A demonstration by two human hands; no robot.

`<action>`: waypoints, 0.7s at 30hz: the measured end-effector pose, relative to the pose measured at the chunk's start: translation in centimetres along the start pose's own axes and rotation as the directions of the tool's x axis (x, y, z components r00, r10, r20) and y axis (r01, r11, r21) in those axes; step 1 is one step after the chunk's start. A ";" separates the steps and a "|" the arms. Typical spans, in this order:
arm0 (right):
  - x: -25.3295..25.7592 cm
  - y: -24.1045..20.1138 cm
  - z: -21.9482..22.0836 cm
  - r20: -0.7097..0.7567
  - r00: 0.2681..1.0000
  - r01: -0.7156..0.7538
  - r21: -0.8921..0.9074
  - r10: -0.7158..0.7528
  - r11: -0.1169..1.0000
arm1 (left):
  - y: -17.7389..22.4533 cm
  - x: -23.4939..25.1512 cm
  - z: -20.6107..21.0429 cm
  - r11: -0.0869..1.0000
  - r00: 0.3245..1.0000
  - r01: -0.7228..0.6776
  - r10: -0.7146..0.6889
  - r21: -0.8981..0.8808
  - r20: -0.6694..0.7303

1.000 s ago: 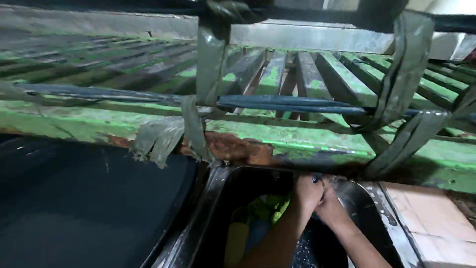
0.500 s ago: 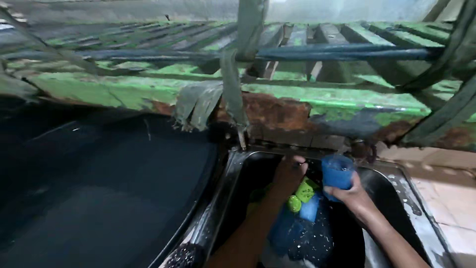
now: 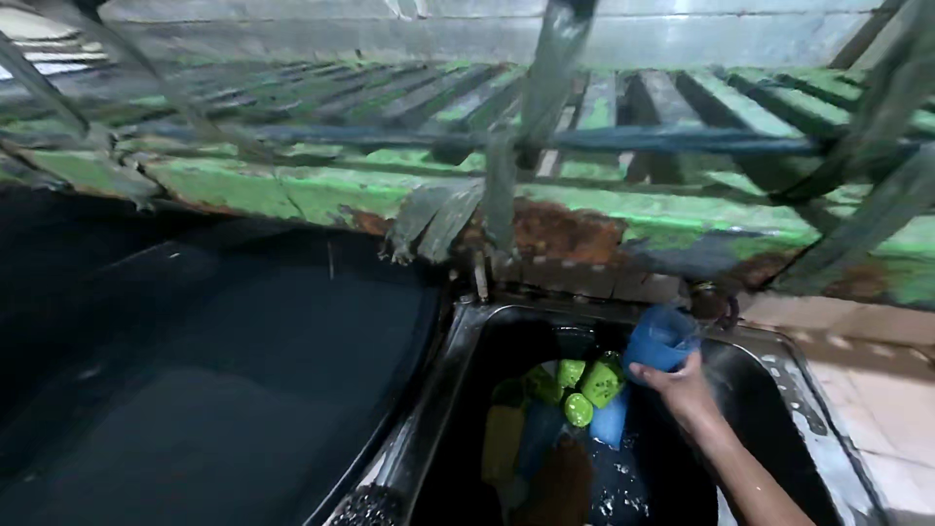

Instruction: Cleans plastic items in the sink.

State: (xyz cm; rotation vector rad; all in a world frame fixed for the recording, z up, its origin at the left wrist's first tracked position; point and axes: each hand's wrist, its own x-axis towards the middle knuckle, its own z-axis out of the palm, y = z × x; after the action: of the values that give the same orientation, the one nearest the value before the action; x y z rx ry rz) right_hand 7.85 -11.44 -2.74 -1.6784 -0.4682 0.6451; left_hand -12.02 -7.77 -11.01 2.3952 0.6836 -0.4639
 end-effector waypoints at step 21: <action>-7.2 -13.2 -5.5 0.519 0.777 0.591 -0.796 -0.356 0.128 | 6.6 2.7 -15.6 0.944 0.967 -0.095 0.012 -0.317 -0.254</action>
State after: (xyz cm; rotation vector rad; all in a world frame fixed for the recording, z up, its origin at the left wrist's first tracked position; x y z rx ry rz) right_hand 6.39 -17.44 12.03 -2.3496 -1.7854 -0.0790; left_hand -3.59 -1.47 2.54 2.1646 0.7374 -0.0180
